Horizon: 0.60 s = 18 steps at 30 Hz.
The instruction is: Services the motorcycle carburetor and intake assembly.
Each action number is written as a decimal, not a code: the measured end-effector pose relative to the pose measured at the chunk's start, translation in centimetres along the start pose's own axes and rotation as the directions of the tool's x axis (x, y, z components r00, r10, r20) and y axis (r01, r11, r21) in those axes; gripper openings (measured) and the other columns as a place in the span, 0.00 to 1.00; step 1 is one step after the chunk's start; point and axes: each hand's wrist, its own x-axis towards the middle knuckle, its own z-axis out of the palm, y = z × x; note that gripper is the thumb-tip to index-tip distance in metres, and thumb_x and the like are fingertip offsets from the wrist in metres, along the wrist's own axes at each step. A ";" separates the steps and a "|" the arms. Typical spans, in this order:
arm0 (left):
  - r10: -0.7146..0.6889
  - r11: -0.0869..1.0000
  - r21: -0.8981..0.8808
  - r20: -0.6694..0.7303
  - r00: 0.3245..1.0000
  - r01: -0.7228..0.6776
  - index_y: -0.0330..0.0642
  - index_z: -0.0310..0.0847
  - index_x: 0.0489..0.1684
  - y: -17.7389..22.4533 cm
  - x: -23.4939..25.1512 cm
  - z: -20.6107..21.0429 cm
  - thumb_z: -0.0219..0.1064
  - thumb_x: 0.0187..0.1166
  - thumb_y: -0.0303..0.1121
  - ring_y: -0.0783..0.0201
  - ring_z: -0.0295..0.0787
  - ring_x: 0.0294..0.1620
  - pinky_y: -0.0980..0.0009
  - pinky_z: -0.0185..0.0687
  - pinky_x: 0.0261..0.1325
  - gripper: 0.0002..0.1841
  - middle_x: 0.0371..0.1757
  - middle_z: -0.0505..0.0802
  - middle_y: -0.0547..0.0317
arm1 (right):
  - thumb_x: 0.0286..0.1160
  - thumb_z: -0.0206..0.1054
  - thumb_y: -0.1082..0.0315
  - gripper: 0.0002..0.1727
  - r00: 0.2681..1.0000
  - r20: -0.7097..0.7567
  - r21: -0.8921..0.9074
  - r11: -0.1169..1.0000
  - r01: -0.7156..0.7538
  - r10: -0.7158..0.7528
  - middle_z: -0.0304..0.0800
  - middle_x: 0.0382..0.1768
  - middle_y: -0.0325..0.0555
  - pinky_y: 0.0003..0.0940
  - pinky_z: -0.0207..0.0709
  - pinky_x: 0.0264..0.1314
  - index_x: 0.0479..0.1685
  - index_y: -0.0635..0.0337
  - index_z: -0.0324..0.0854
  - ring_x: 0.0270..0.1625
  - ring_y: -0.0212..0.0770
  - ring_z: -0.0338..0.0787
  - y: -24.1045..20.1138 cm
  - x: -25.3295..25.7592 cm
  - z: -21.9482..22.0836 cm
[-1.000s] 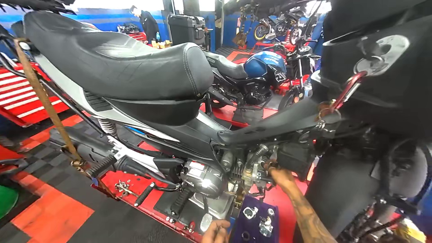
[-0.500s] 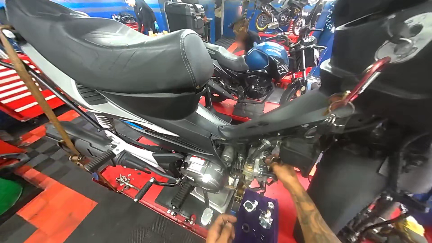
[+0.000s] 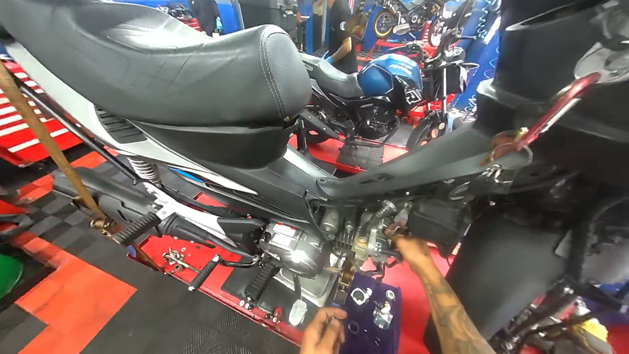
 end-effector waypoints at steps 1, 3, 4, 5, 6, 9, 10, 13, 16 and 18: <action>0.001 1.000 0.000 0.006 1.000 -0.001 0.33 0.83 0.60 0.1 0.1 0.1 0.50 0.88 0.25 0.72 0.75 0.20 0.76 0.71 0.23 0.15 0.30 0.88 0.60 | 0.77 0.75 0.62 0.09 1.000 0.002 0.001 1.000 -0.005 0.005 0.93 0.41 0.48 0.53 0.83 0.48 0.48 0.54 0.90 0.43 0.46 0.90 0.0 0.0 0.0; 0.001 1.000 0.000 0.013 1.000 -0.001 0.33 0.83 0.60 0.2 0.2 0.2 0.50 0.88 0.25 0.72 0.75 0.20 0.76 0.71 0.23 0.16 0.30 0.88 0.60 | 0.77 0.75 0.62 0.09 1.000 0.004 0.004 1.000 -0.008 0.008 0.93 0.41 0.48 0.52 0.83 0.47 0.48 0.54 0.90 0.42 0.45 0.90 0.0 0.0 0.0; 0.000 1.000 0.000 0.015 1.000 0.000 0.33 0.83 0.60 0.2 0.2 0.2 0.49 0.88 0.25 0.72 0.75 0.20 0.76 0.71 0.23 0.16 0.30 0.88 0.60 | 0.77 0.75 0.62 0.09 1.000 0.001 0.005 1.000 -0.008 0.008 0.93 0.41 0.48 0.51 0.83 0.47 0.48 0.54 0.90 0.42 0.45 0.90 0.0 0.0 0.1; -0.001 1.000 -0.001 0.014 1.000 0.001 0.33 0.83 0.60 0.1 0.3 0.2 0.49 0.88 0.25 0.71 0.75 0.20 0.75 0.71 0.23 0.16 0.30 0.88 0.60 | 0.77 0.75 0.62 0.09 1.000 -0.003 0.005 1.000 -0.007 0.007 0.93 0.41 0.48 0.52 0.83 0.48 0.49 0.54 0.90 0.43 0.45 0.90 0.0 -0.1 0.1; -0.003 1.000 0.000 0.012 1.000 0.003 0.33 0.83 0.60 0.1 0.2 0.1 0.49 0.88 0.25 0.71 0.76 0.21 0.75 0.72 0.23 0.16 0.31 0.88 0.59 | 0.77 0.75 0.63 0.09 1.000 -0.008 0.009 1.000 -0.006 0.006 0.93 0.42 0.49 0.53 0.82 0.51 0.49 0.55 0.90 0.45 0.46 0.90 -0.1 -0.2 0.1; -0.006 1.000 -0.007 0.018 1.000 0.006 0.32 0.83 0.60 -0.2 0.2 -0.2 0.49 0.89 0.25 0.70 0.80 0.22 0.74 0.76 0.25 0.16 0.33 0.90 0.57 | 0.76 0.75 0.66 0.07 1.000 -0.012 0.018 1.000 0.008 -0.008 0.92 0.42 0.49 0.52 0.82 0.51 0.47 0.56 0.90 0.45 0.45 0.90 -0.2 -0.1 0.2; -0.008 1.000 -0.009 0.022 1.000 0.008 0.32 0.83 0.60 -0.2 0.1 -0.2 0.49 0.89 0.25 0.69 0.81 0.23 0.73 0.78 0.25 0.16 0.34 0.91 0.57 | 0.76 0.75 0.67 0.06 1.000 -0.014 0.025 1.000 0.016 -0.015 0.92 0.41 0.48 0.52 0.82 0.50 0.46 0.57 0.90 0.44 0.45 0.90 -0.1 -0.1 0.2; -0.006 1.000 -0.020 0.028 1.000 0.006 0.31 0.82 0.61 -0.4 0.2 -0.2 0.49 0.89 0.24 0.66 0.84 0.25 0.71 0.82 0.29 0.16 0.36 0.93 0.53 | 0.76 0.75 0.66 0.07 1.000 -0.024 0.027 0.999 0.021 -0.020 0.93 0.41 0.48 0.52 0.83 0.50 0.47 0.56 0.90 0.44 0.45 0.90 0.0 -0.1 0.3; -0.002 1.000 -0.021 0.027 1.000 0.002 0.30 0.82 0.60 -0.4 0.3 -0.2 0.49 0.89 0.24 0.63 0.88 0.28 0.67 0.87 0.34 0.16 0.38 0.95 0.51 | 0.75 0.76 0.66 0.07 0.999 -0.032 0.041 0.999 0.027 -0.025 0.93 0.42 0.48 0.50 0.83 0.50 0.47 0.56 0.90 0.44 0.44 0.90 0.0 -0.2 0.3; 0.004 1.000 -0.020 0.021 1.000 -0.003 0.29 0.81 0.61 -0.2 0.1 -0.2 0.49 0.89 0.23 0.61 0.91 0.32 0.65 0.90 0.40 0.16 0.39 0.95 0.50 | 0.76 0.75 0.66 0.07 1.000 -0.019 0.042 0.999 0.013 -0.012 0.93 0.41 0.47 0.49 0.82 0.47 0.47 0.56 0.90 0.42 0.43 0.89 0.0 -0.3 0.2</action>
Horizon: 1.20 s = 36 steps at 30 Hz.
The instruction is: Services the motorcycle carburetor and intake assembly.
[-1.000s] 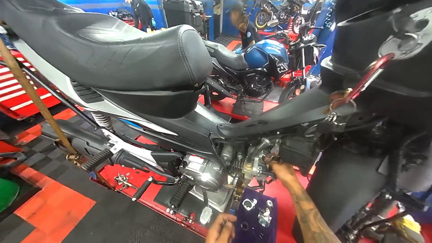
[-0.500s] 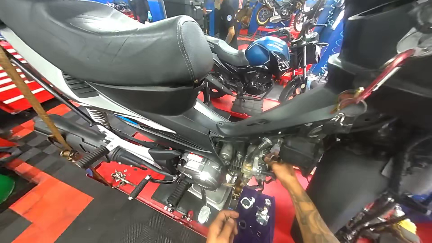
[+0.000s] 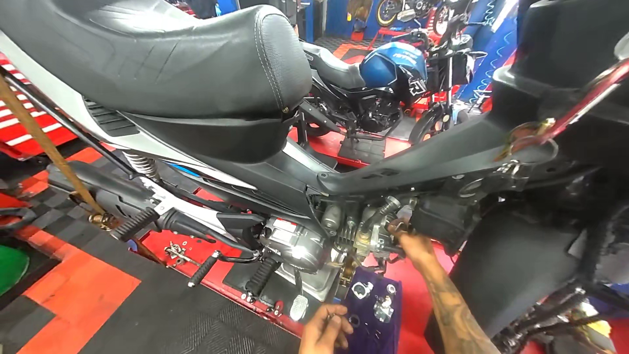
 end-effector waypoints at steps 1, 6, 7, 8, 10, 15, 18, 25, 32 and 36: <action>0.006 1.000 0.005 -0.004 1.000 -0.006 0.29 0.81 0.62 0.0 -0.1 0.0 0.49 0.88 0.23 0.60 0.93 0.33 0.64 0.91 0.42 0.16 0.40 0.96 0.49 | 0.76 0.75 0.65 0.07 1.000 0.010 -0.002 1.000 -0.003 0.003 0.92 0.40 0.47 0.48 0.82 0.45 0.48 0.55 0.90 0.40 0.43 0.89 0.0 0.0 0.0; 0.053 0.987 0.153 0.011 0.999 -0.054 0.31 0.82 0.64 -0.2 -0.2 0.0 0.51 0.89 0.23 0.60 0.96 0.46 0.61 0.92 0.56 0.16 0.47 0.98 0.53 | 0.77 0.74 0.63 0.08 1.000 0.021 -0.058 0.998 0.015 -0.014 0.93 0.42 0.48 0.53 0.82 0.49 0.48 0.54 0.90 0.44 0.45 0.90 0.0 -0.1 -0.2; 0.074 0.971 0.228 0.020 0.997 -0.077 0.34 0.83 0.64 -0.3 -0.2 0.1 0.52 0.89 0.25 0.63 0.96 0.49 0.62 0.92 0.58 0.16 0.50 0.98 0.57 | 0.77 0.74 0.62 0.09 1.000 0.012 -0.087 0.996 0.015 -0.014 0.93 0.43 0.48 0.55 0.82 0.50 0.49 0.53 0.90 0.45 0.46 0.90 0.0 -0.1 -0.2; 0.100 0.949 0.297 0.028 0.995 -0.104 0.37 0.85 0.64 -0.3 -0.2 0.1 0.53 0.89 0.26 0.65 0.96 0.51 0.63 0.92 0.59 0.16 0.52 0.98 0.60 | 0.77 0.73 0.60 0.10 1.000 0.005 -0.110 0.994 0.006 -0.006 0.93 0.44 0.49 0.58 0.83 0.51 0.51 0.52 0.90 0.46 0.47 0.91 0.0 -0.2 -0.2; 0.182 0.910 0.371 0.041 0.983 -0.184 0.40 0.87 0.62 -0.1 0.0 0.5 0.54 0.88 0.26 0.68 0.95 0.54 0.63 0.91 0.60 0.16 0.54 0.98 0.63 | 0.77 0.74 0.58 0.11 1.000 -0.016 -0.084 0.996 -0.002 0.001 0.93 0.44 0.48 0.59 0.82 0.53 0.51 0.52 0.90 0.48 0.48 0.91 0.3 -0.3 -0.2; 0.537 0.815 0.231 0.042 0.842 -0.531 0.37 0.87 0.54 2.7 1.3 2.8 0.54 0.89 0.25 0.53 0.94 0.59 0.57 0.93 0.64 0.13 0.58 0.95 0.50 | 0.75 0.74 0.62 0.11 0.974 -0.224 0.109 0.994 0.003 0.022 0.93 0.42 0.51 0.58 0.84 0.53 0.49 0.59 0.89 0.46 0.48 0.91 1.2 -1.7 0.2; 0.724 0.671 0.137 0.089 0.684 -0.728 0.43 0.86 0.52 4.2 2.9 5.0 0.55 0.92 0.33 0.46 0.91 0.65 0.52 0.88 0.71 0.12 0.60 0.94 0.46 | 0.86 0.64 0.54 0.16 0.940 -0.336 0.142 0.990 -0.003 0.051 0.90 0.35 0.49 0.58 0.80 0.40 0.48 0.57 0.88 0.37 0.49 0.88 1.7 -5.0 0.8; 0.844 0.260 0.113 0.455 0.283 -0.959 0.43 0.85 0.57 2.1 6.8 8.5 0.57 0.86 0.23 0.47 0.85 0.74 0.51 0.82 0.78 0.12 0.68 0.92 0.47 | 0.94 0.49 0.61 0.19 0.966 -0.181 0.623 0.781 -0.031 0.184 0.87 0.31 0.46 0.34 0.85 0.39 0.59 0.63 0.82 0.33 0.38 0.87 -0.4 -14.1 1.0; 0.846 0.186 0.374 0.409 0.341 -0.909 0.51 0.83 0.64 -0.8 8.0 9.2 0.52 0.92 0.32 0.59 0.76 0.84 0.48 0.58 0.91 0.14 0.75 0.89 0.60 | 0.90 0.52 0.69 0.17 0.964 0.075 0.807 0.553 -0.209 0.255 0.92 0.46 0.53 0.35 0.86 0.47 0.62 0.64 0.85 0.44 0.40 0.91 -1.4 -13.9 -1.4; 0.838 0.316 0.529 0.234 0.493 -0.788 0.47 0.89 0.60 1.3 8.8 8.6 0.55 0.90 0.33 0.60 0.88 0.72 0.56 0.81 0.78 0.15 0.68 0.93 0.58 | 0.92 0.55 0.66 0.19 0.984 0.080 0.709 0.685 -0.168 0.158 0.93 0.49 0.55 0.40 0.89 0.50 0.73 0.58 0.82 0.44 0.46 0.93 -1.9 -13.1 -0.9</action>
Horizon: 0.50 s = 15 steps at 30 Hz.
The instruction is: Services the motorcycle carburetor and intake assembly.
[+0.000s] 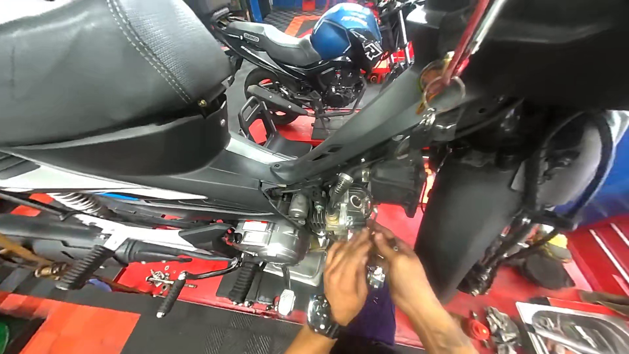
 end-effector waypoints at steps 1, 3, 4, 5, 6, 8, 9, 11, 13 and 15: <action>-0.046 0.997 0.054 -0.018 0.999 0.046 0.45 0.90 0.58 -0.1 0.9 -0.5 0.56 0.89 0.34 0.62 0.90 0.67 0.58 0.84 0.74 0.15 0.65 0.94 0.59 | 0.92 0.54 0.65 0.21 0.999 0.042 -0.032 0.999 0.021 -0.020 0.94 0.48 0.56 0.42 0.89 0.52 0.77 0.57 0.79 0.44 0.48 0.93 0.0 0.2 0.1; -0.122 0.975 0.179 -0.044 0.991 0.128 0.44 0.92 0.57 -0.5 2.3 -1.2 0.58 0.87 0.35 0.66 0.94 0.55 0.62 0.89 0.63 0.15 0.54 0.97 0.62 | 0.93 0.53 0.64 0.24 0.992 0.109 -0.087 0.993 0.075 -0.066 0.94 0.50 0.52 0.43 0.88 0.54 0.84 0.53 0.73 0.46 0.48 0.93 0.0 0.6 0.3; -0.154 0.962 0.223 -0.045 0.987 0.160 0.46 0.92 0.56 -0.7 2.9 -1.4 0.59 0.86 0.36 0.67 0.94 0.50 0.63 0.90 0.57 0.15 0.50 0.98 0.63 | 0.93 0.53 0.62 0.24 0.989 0.118 -0.118 0.987 0.105 -0.091 0.95 0.53 0.48 0.42 0.88 0.53 0.85 0.50 0.73 0.47 0.46 0.93 0.0 0.8 0.4; -0.187 0.949 0.252 -0.039 0.982 0.191 0.47 0.93 0.55 -0.9 3.3 -1.5 0.61 0.85 0.37 0.66 0.94 0.45 0.62 0.91 0.53 0.14 0.46 0.98 0.63 | 0.93 0.53 0.61 0.24 0.986 0.111 -0.173 0.974 0.144 -0.126 0.94 0.56 0.43 0.41 0.89 0.53 0.85 0.47 0.73 0.49 0.44 0.94 0.1 1.1 0.4; -0.232 0.935 0.272 -0.020 0.972 0.229 0.48 0.93 0.54 -1.0 3.5 -1.7 0.63 0.83 0.37 0.67 0.95 0.42 0.62 0.92 0.49 0.13 0.42 0.98 0.63 | 0.93 0.53 0.60 0.23 0.978 0.094 -0.258 0.944 0.204 -0.186 0.93 0.60 0.38 0.40 0.91 0.52 0.84 0.45 0.75 0.51 0.40 0.94 0.3 1.4 0.2; -0.312 0.903 0.319 0.025 0.950 0.288 0.51 0.95 0.51 -1.0 3.9 -1.8 0.65 0.82 0.40 0.68 0.95 0.35 0.60 0.93 0.41 0.12 0.37 0.98 0.66 | 0.93 0.51 0.59 0.23 0.935 0.049 -0.506 0.799 0.326 -0.351 0.91 0.63 0.30 0.38 0.89 0.57 0.82 0.42 0.77 0.57 0.32 0.91 0.8 1.8 -0.3; -0.333 0.890 0.344 0.039 0.942 0.300 0.52 0.95 0.50 -1.0 3.9 -1.8 0.64 0.82 0.41 0.69 0.94 0.31 0.61 0.92 0.37 0.13 0.34 0.97 0.68 | 0.91 0.50 0.59 0.23 0.897 0.036 -0.613 0.700 0.367 -0.440 0.90 0.63 0.31 0.43 0.85 0.64 0.79 0.43 0.79 0.63 0.34 0.88 1.1 2.0 -0.5; -0.364 0.870 0.378 0.061 0.930 0.316 0.51 0.94 0.50 -0.6 4.0 -1.9 0.63 0.81 0.41 0.70 0.90 0.24 0.61 0.88 0.29 0.13 0.27 0.95 0.68 | 0.87 0.52 0.61 0.22 0.824 0.034 -0.734 0.546 0.405 -0.566 0.86 0.64 0.37 0.49 0.80 0.66 0.74 0.45 0.83 0.67 0.42 0.82 1.9 2.5 -1.0; -0.402 0.853 0.403 0.105 0.909 0.331 0.50 0.93 0.50 -0.1 4.5 -1.9 0.62 0.82 0.42 0.68 0.87 0.19 0.59 0.87 0.25 0.14 0.22 0.92 0.68 | 0.88 0.51 0.59 0.23 0.816 0.039 -0.752 0.521 0.403 -0.576 0.83 0.70 0.40 0.52 0.76 0.73 0.74 0.46 0.83 0.73 0.47 0.78 2.6 3.2 -1.5; -0.416 0.854 0.396 0.131 0.900 0.337 0.50 0.91 0.52 0.4 5.3 -1.7 0.62 0.81 0.41 0.68 0.83 0.16 0.60 0.83 0.22 0.13 0.19 0.89 0.68 | 0.90 0.49 0.57 0.23 0.840 0.026 -0.734 0.560 0.384 -0.542 0.81 0.74 0.42 0.55 0.71 0.79 0.76 0.47 0.81 0.78 0.49 0.76 3.2 3.9 -1.9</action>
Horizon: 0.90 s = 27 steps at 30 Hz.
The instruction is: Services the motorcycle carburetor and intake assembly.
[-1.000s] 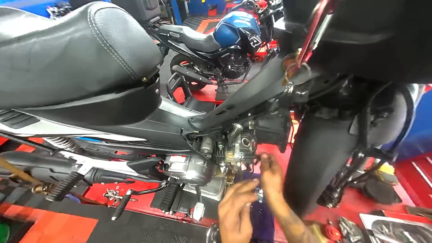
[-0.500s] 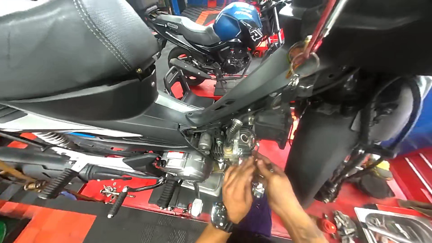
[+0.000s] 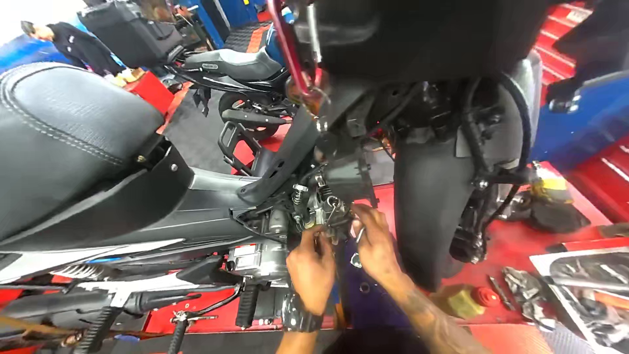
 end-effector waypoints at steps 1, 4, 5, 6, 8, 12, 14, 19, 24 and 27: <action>-0.004 1.000 -0.026 0.011 1.000 0.004 0.49 0.90 0.52 0.3 0.3 0.0 0.63 0.81 0.39 0.69 0.82 0.15 0.61 0.82 0.20 0.12 0.19 0.88 0.69 | 0.91 0.49 0.57 0.23 1.000 0.012 0.025 0.999 -0.027 0.027 0.81 0.74 0.44 0.56 0.71 0.80 0.77 0.48 0.80 0.78 0.50 0.76 0.4 0.2 0.2; -0.055 0.987 -0.149 0.035 0.998 0.059 0.46 0.88 0.53 0.7 0.7 0.6 0.62 0.83 0.35 0.71 0.84 0.16 0.65 0.84 0.21 0.10 0.22 0.91 0.69 | 0.92 0.49 0.56 0.23 0.997 0.017 0.100 0.993 -0.070 0.069 0.84 0.68 0.53 0.56 0.72 0.79 0.72 0.56 0.82 0.75 0.53 0.79 1.4 0.8 0.7; -0.069 0.979 -0.191 0.027 0.997 0.073 0.45 0.88 0.53 0.8 0.6 1.0 0.62 0.83 0.34 0.71 0.85 0.17 0.66 0.85 0.21 0.10 0.22 0.92 0.68 | 0.93 0.48 0.55 0.24 0.997 0.023 0.127 0.989 -0.082 0.080 0.84 0.68 0.55 0.56 0.72 0.78 0.71 0.58 0.82 0.74 0.54 0.80 1.6 1.1 0.7; -0.087 0.966 -0.241 0.016 0.996 0.088 0.43 0.87 0.53 1.0 0.6 1.3 0.62 0.84 0.32 0.71 0.86 0.17 0.68 0.86 0.22 0.10 0.23 0.92 0.67 | 0.93 0.48 0.55 0.24 0.996 0.030 0.152 0.984 -0.092 0.089 0.84 0.67 0.56 0.57 0.73 0.76 0.71 0.59 0.82 0.73 0.55 0.81 1.8 1.3 0.6; -0.123 0.939 -0.327 -0.020 0.992 0.110 0.40 0.86 0.54 1.3 0.1 1.9 0.61 0.84 0.29 0.71 0.86 0.17 0.70 0.86 0.20 0.10 0.23 0.92 0.66 | 0.93 0.50 0.56 0.23 0.992 0.040 0.198 0.973 -0.122 0.116 0.85 0.63 0.57 0.57 0.76 0.72 0.70 0.61 0.81 0.68 0.55 0.83 1.9 1.7 0.4; -0.174 0.901 -0.412 -0.049 0.983 0.139 0.39 0.84 0.55 2.1 0.1 2.1 0.62 0.86 0.28 0.70 0.87 0.18 0.72 0.86 0.20 0.08 0.26 0.93 0.63 | 0.90 0.52 0.66 0.18 0.979 -0.002 0.271 0.942 -0.196 0.204 0.88 0.60 0.55 0.50 0.77 0.73 0.67 0.62 0.83 0.66 0.49 0.86 1.5 3.2 0.2; -0.233 0.884 -0.412 0.020 0.972 0.221 0.40 0.85 0.56 2.2 0.4 2.3 0.62 0.87 0.29 0.68 0.87 0.17 0.71 0.85 0.19 0.08 0.26 0.94 0.61 | 0.91 0.51 0.68 0.16 0.954 0.018 0.289 0.912 -0.292 0.300 0.88 0.55 0.54 0.49 0.82 0.64 0.65 0.63 0.81 0.58 0.47 0.88 1.1 4.0 -0.1; -0.295 0.867 -0.415 0.018 0.955 0.276 0.40 0.85 0.54 2.6 1.0 2.9 0.62 0.87 0.29 0.67 0.86 0.16 0.70 0.82 0.18 0.08 0.24 0.93 0.60 | 0.91 0.54 0.62 0.18 0.821 0.129 0.359 0.745 -0.562 0.556 0.87 0.48 0.56 0.52 0.81 0.50 0.69 0.63 0.74 0.47 0.48 0.87 0.6 5.6 0.0; -0.274 0.907 -0.335 -0.011 0.962 0.254 0.43 0.85 0.55 3.0 1.0 2.8 0.62 0.88 0.31 0.68 0.85 0.15 0.69 0.82 0.17 0.08 0.23 0.92 0.62 | 0.91 0.56 0.64 0.18 0.834 0.139 0.392 0.743 -0.542 0.535 0.86 0.58 0.57 0.49 0.80 0.64 0.72 0.63 0.72 0.58 0.47 0.87 0.0 6.2 -0.4; -0.268 0.921 -0.300 -0.020 0.963 0.250 0.43 0.86 0.53 3.0 1.0 2.8 0.63 0.86 0.32 0.68 0.85 0.15 0.68 0.85 0.18 0.08 0.22 0.89 0.63 | 0.93 0.49 0.66 0.17 0.884 0.125 0.454 0.766 -0.454 0.450 0.84 0.56 0.54 0.40 0.80 0.60 0.70 0.64 0.71 0.55 0.41 0.85 0.4 6.3 -0.4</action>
